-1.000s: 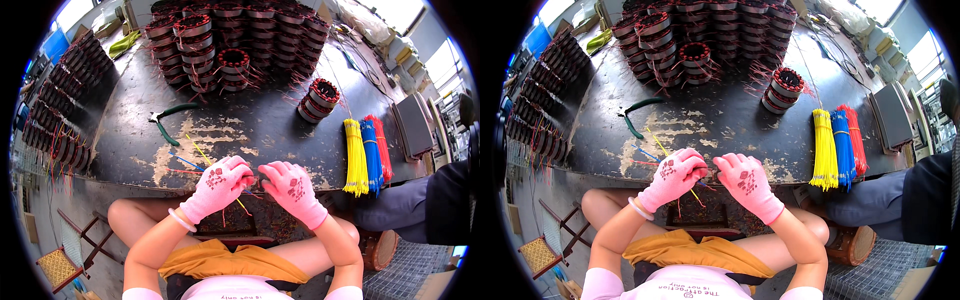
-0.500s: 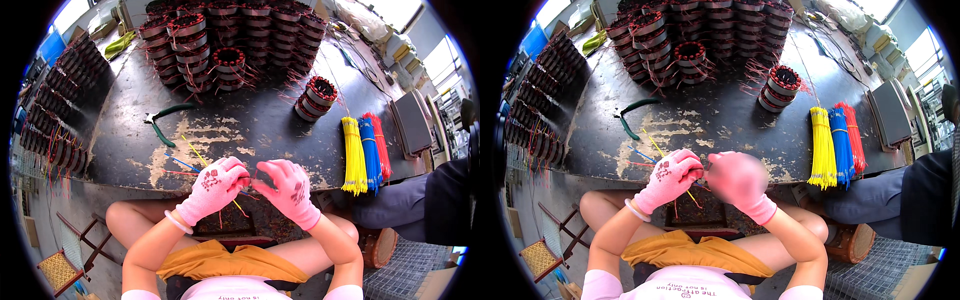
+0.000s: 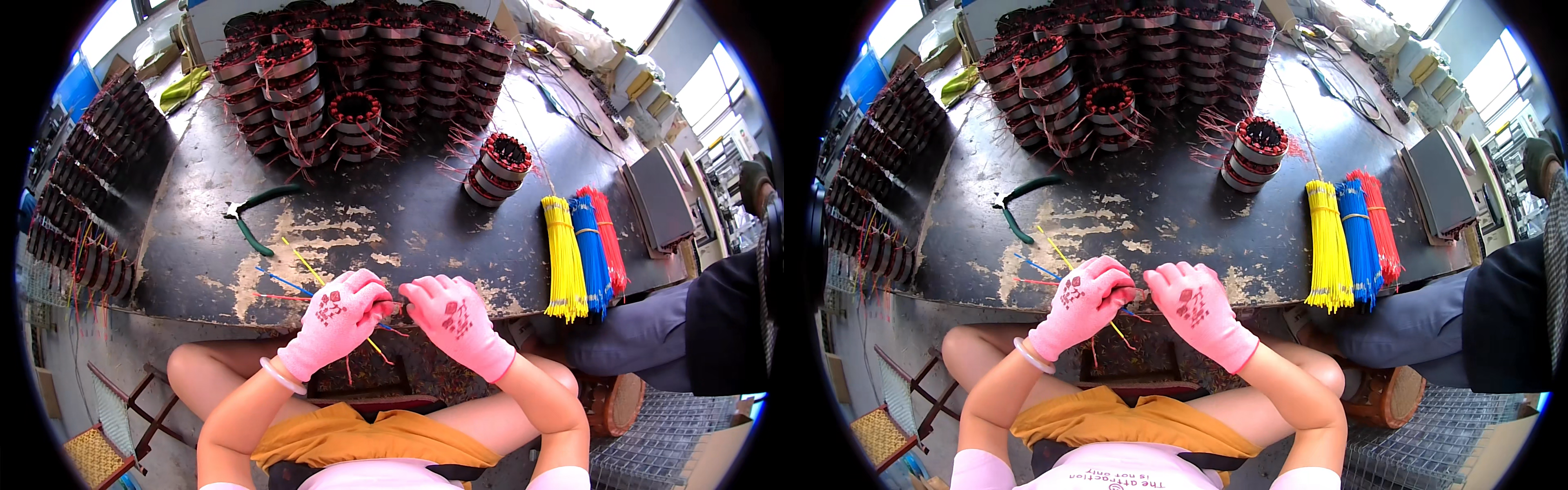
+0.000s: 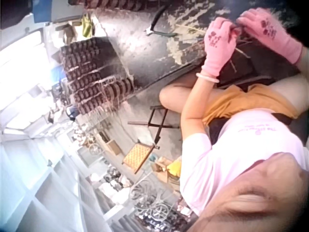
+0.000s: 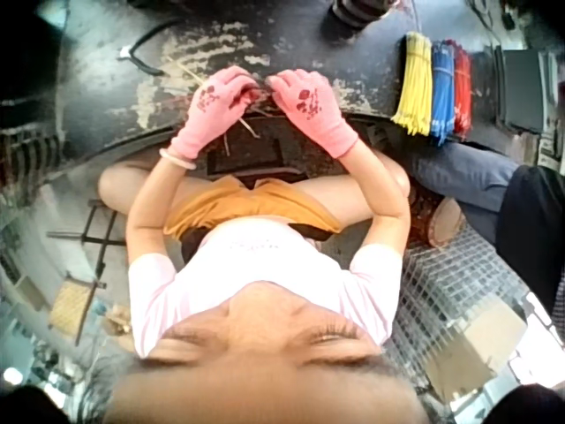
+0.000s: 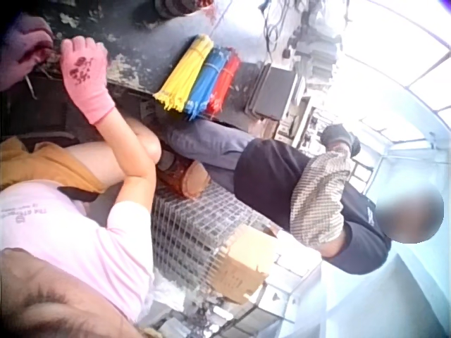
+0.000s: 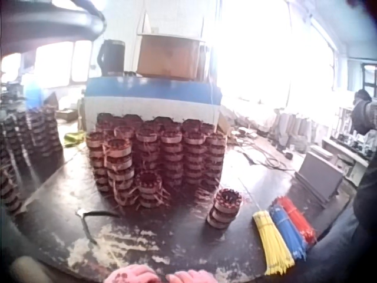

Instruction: The person sits at a workbench and assembles small cylindrical electrical components by inserting colored zip ties into slots on the component's top. They use pliers to trim the excess length of the zip ties and then place the finished units into a stack on the table.

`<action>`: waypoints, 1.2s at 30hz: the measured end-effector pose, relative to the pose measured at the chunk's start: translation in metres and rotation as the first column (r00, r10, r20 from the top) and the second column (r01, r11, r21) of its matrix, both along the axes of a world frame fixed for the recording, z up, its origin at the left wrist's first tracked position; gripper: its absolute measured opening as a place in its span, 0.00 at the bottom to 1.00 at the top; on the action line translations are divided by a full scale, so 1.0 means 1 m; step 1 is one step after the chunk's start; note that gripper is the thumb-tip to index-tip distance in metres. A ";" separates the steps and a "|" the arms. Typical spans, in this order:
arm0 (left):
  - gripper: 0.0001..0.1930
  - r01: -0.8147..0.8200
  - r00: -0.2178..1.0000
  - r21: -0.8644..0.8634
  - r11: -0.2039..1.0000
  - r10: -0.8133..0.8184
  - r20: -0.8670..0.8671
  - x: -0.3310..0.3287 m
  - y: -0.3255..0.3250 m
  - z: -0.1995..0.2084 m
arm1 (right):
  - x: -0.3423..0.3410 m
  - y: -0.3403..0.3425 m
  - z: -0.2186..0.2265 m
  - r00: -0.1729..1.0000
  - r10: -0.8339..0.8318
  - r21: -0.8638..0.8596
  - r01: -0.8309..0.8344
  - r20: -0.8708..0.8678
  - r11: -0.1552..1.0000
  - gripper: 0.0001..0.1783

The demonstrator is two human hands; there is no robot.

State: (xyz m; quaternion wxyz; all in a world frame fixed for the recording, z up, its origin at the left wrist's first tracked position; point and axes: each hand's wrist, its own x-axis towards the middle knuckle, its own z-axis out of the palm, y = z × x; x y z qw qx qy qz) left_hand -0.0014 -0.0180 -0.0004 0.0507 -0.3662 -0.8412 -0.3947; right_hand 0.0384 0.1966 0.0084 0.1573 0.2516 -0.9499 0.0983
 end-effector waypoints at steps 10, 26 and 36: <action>0.04 0.023 1.000 -0.019 1.000 -0.023 -0.001 -0.002 -0.003 -0.001 | -0.005 -0.010 -0.007 0.385 0.475 -0.592 0.677 0.791 0.437 0.19; 0.04 -0.005 1.000 -0.002 1.000 0.005 -0.017 0.001 0.001 0.000 | 0.006 -0.007 -0.012 0.978 -0.008 -0.024 0.003 -0.209 1.000 0.10; 0.08 0.034 0.999 -0.053 0.998 -0.033 0.016 0.001 -0.005 0.007 | -0.005 -0.006 -0.006 0.701 0.242 -0.692 0.475 0.671 0.544 0.16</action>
